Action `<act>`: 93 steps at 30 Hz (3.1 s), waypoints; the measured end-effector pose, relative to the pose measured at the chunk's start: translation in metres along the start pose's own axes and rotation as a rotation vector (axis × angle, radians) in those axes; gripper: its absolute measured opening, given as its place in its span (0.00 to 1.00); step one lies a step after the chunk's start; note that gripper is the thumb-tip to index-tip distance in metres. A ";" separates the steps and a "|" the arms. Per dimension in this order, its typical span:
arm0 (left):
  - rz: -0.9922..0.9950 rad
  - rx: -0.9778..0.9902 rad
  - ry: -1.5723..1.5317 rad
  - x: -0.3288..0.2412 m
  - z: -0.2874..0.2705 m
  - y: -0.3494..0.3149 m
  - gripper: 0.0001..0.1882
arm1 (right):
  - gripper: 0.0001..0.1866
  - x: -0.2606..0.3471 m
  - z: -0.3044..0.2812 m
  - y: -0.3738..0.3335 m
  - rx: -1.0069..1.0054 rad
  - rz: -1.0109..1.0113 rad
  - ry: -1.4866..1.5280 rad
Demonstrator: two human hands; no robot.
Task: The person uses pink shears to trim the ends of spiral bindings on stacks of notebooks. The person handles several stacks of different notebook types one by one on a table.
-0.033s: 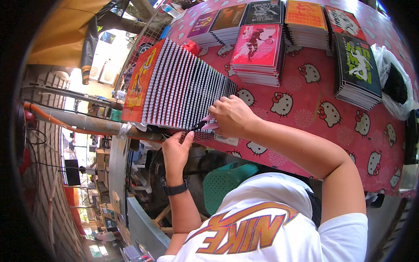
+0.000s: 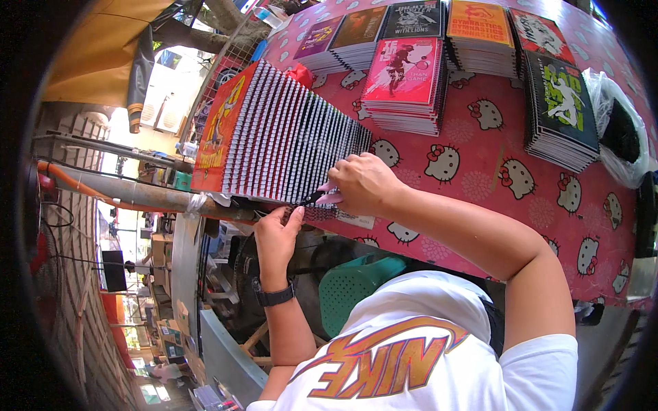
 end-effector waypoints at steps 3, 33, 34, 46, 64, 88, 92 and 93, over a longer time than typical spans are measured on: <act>-0.033 0.036 0.047 0.005 0.004 0.003 0.15 | 0.16 -0.005 0.006 0.002 0.094 0.063 0.051; -0.071 0.201 0.160 0.018 0.017 0.017 0.16 | 0.16 -0.011 0.012 -0.001 0.073 0.031 0.121; -0.098 0.190 0.181 0.019 0.017 0.015 0.17 | 0.16 -0.012 0.014 0.000 0.088 0.020 0.143; -0.143 0.235 0.188 0.021 0.024 0.019 0.19 | 0.17 -0.009 0.013 -0.002 -0.037 -0.055 -0.033; -0.191 0.213 0.256 0.026 0.033 0.018 0.21 | 0.19 -0.012 0.014 -0.005 -0.036 -0.022 -0.108; -0.127 0.436 -0.513 -0.006 0.041 0.005 0.18 | 0.29 -0.140 0.070 -0.100 0.056 0.515 -0.083; 0.106 0.441 -0.219 -0.053 0.074 -0.002 0.14 | 0.36 -0.090 0.043 -0.108 -0.210 0.344 0.090; 0.172 0.426 -0.053 -0.072 0.086 -0.004 0.14 | 0.35 -0.089 0.051 -0.102 -0.200 0.178 0.863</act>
Point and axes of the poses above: each hand's wrist, its own y-axis towards the middle knuckle, its own z-axis out of the palm, x = y × z, the point moved 8 cm from there along y, towards the middle knuckle, and after that the axes turned 14 degrees about x, right-handed, at the moved point
